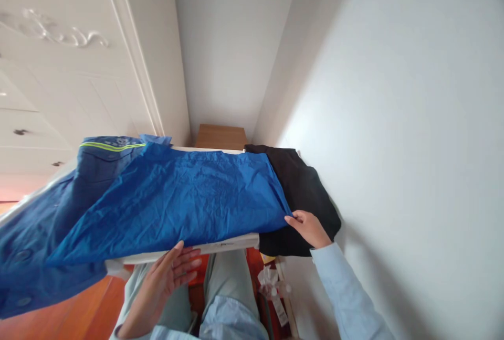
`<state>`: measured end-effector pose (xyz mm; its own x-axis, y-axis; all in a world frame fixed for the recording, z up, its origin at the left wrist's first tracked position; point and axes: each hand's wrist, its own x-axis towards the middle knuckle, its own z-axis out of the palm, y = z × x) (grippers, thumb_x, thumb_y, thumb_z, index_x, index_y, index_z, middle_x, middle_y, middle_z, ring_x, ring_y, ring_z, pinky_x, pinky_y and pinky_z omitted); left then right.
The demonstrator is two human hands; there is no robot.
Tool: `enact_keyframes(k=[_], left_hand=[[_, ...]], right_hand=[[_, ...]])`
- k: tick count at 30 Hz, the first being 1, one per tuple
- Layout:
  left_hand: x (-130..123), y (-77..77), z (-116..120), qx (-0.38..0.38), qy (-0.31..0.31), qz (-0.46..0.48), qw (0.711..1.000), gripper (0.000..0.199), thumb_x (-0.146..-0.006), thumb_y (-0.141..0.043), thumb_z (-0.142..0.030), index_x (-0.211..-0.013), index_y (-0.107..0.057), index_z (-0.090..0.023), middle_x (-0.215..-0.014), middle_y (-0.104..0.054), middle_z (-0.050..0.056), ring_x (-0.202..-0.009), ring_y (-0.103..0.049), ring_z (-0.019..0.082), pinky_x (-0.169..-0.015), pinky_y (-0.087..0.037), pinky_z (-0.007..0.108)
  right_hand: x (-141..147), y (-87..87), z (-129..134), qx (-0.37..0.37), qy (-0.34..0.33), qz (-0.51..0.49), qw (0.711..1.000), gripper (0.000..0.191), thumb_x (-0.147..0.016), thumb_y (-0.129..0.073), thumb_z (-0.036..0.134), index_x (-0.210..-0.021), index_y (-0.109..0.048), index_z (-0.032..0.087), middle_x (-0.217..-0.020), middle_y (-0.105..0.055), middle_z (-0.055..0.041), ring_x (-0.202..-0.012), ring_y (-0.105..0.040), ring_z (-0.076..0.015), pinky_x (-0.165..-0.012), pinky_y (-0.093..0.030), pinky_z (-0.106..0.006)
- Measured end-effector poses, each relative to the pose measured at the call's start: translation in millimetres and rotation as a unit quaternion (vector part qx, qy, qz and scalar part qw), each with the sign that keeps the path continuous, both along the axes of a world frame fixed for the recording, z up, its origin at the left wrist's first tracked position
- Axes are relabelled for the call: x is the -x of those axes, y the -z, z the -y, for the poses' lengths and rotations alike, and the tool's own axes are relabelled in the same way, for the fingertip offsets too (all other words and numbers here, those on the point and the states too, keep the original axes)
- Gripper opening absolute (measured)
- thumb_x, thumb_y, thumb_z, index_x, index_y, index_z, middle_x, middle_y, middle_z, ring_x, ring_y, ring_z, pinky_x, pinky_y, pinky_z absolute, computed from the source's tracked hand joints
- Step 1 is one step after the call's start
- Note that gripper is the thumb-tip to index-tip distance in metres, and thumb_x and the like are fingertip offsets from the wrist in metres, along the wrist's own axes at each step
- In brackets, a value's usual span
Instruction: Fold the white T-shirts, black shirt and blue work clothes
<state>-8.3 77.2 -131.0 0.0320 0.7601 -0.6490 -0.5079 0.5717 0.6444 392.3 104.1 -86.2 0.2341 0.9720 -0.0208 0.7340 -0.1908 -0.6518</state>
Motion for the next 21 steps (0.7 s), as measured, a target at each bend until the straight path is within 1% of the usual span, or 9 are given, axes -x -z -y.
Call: enact_keyframes(k=[2, 6, 8, 10, 13, 15, 18, 19, 21], left_hand=[[-2.8, -3.8, -4.6, 0.007, -0.024, 0.017, 1.0, 0.018, -0.091, -0.058, -0.021, -0.094, -0.075, -0.02, -0.096, -0.079, 0.013, -0.078, -0.076, 0.028, -0.063, -0.061, 0.034], [-5.3, -0.9, -8.7, 0.004, -0.083, 0.026, 0.996, 0.019, -0.088, -0.056, -0.009, -0.09, -0.072, -0.018, -0.078, -0.077, 0.007, -0.068, -0.075, 0.021, -0.053, -0.057, 0.024], [-7.0, 1.0, -8.0, 0.002, -0.088, 0.03, 0.996, 0.018, -0.087, -0.057, -0.007, -0.089, -0.072, -0.017, -0.076, -0.076, 0.007, -0.065, -0.074, 0.02, -0.051, -0.056, 0.023], [-7.9, 2.0, -6.1, 0.001, -0.087, 0.025, 0.996, 0.017, -0.086, -0.057, -0.008, -0.091, -0.071, -0.016, -0.077, -0.076, 0.009, -0.062, -0.073, 0.02, -0.052, -0.057, 0.024], [-3.2, 2.6, -2.9, -0.012, -0.099, 0.017, 0.995, 0.013, -0.084, -0.059, -0.01, -0.091, -0.069, -0.014, -0.079, -0.076, 0.012, -0.067, -0.075, 0.023, -0.057, -0.06, 0.028], [4.5, 0.9, -1.7, -0.033, -0.131, 0.023, 0.99, 0.009, -0.082, -0.063, -0.012, -0.088, -0.069, -0.014, -0.081, -0.076, 0.01, -0.075, -0.076, 0.024, -0.066, -0.062, 0.032], [15.0, -9.3, -3.0, -0.068, -0.196, 0.041, 0.977, 0.008, -0.083, -0.063, -0.013, -0.087, -0.069, -0.016, -0.087, -0.076, 0.006, -0.08, -0.075, 0.022, -0.08, -0.063, 0.036], [16.5, -14.8, -4.4, -0.072, -0.205, 0.053, 0.975, 0.01, -0.085, -0.061, -0.014, -0.09, -0.07, -0.017, -0.09, -0.077, 0.006, -0.081, -0.075, 0.021, -0.082, -0.063, 0.037], [15.8, -26.4, -9.0, -0.079, -0.195, 0.078, 0.974, 0.016, -0.09, -0.056, -0.017, -0.099, -0.07, -0.019, -0.095, -0.077, 0.006, -0.081, -0.075, 0.021, -0.079, -0.064, 0.039]], right_hand=[[-7.7, -8.6, -5.2, -0.002, -0.04, 0.033, 0.999, 0.04, -0.082, -0.052, 0.056, -0.068, -0.064, 0.021, -0.063, -0.064, -0.0029, -0.062, -0.058, -0.0193, -0.063, -0.043, -0.031], [-16.5, -30.1, -10.5, -0.051, -0.037, 0.058, 0.996, 0.042, -0.085, -0.049, 0.057, -0.078, -0.069, 0.022, -0.075, -0.071, -0.0051, -0.071, -0.063, -0.022, -0.068, -0.045, -0.033], [-19.7, -34.8, -11.5, -0.048, -0.035, 0.059, 0.997, 0.041, -0.084, -0.049, 0.057, -0.078, -0.069, 0.022, -0.076, -0.071, -0.006, -0.073, -0.065, -0.0233, -0.07, -0.047, -0.034], [-21.3, -34.1, -9.6, -0.037, -0.006, 0.048, 0.998, 0.04, -0.083, -0.048, 0.054, -0.084, -0.07, 0.021, -0.073, -0.07, -0.0056, -0.067, -0.064, -0.022, -0.067, -0.048, -0.034], [-18.5, -29.7, 3.1, -0.014, 0.065, -0.028, 0.997, 0.047, -0.08, -0.051, 0.055, -0.106, -0.067, 0.019, -0.066, -0.065, -0.001, -0.051, -0.059, -0.0174, -0.052, -0.046, -0.031], [-9.9, -26.8, 18.8, 0.023, 0.072, -0.122, 0.99, 0.054, -0.078, -0.056, 0.062, -0.107, -0.066, 0.018, -0.063, -0.062, 0.0015, -0.045, -0.056, -0.0151, -0.044, -0.043, -0.027], [19.9, -17.7, 45.7, 0.12, 0.017, -0.286, 0.951, 0.065, -0.073, -0.063, 0.076, -0.093, -0.067, 0.014, -0.062, -0.065, -0.001, -0.043, -0.058, -0.013, -0.04, -0.039, -0.022], [35.0, -12.2, 53.1, 0.154, -0.006, -0.339, 0.928, 0.068, -0.072, -0.065, 0.078, -0.092, -0.067, 0.013, -0.065, -0.068, -0.0038, -0.045, -0.061, -0.0134, -0.041, -0.04, -0.022], [71.7, 2.4, 61.8, 0.208, -0.044, -0.444, 0.87, 0.072, -0.07, -0.071, 0.077, -0.099, -0.068, 0.011, -0.078, -0.075, -0.0112, -0.056, -0.07, -0.0174, -0.045, -0.046, -0.022]])
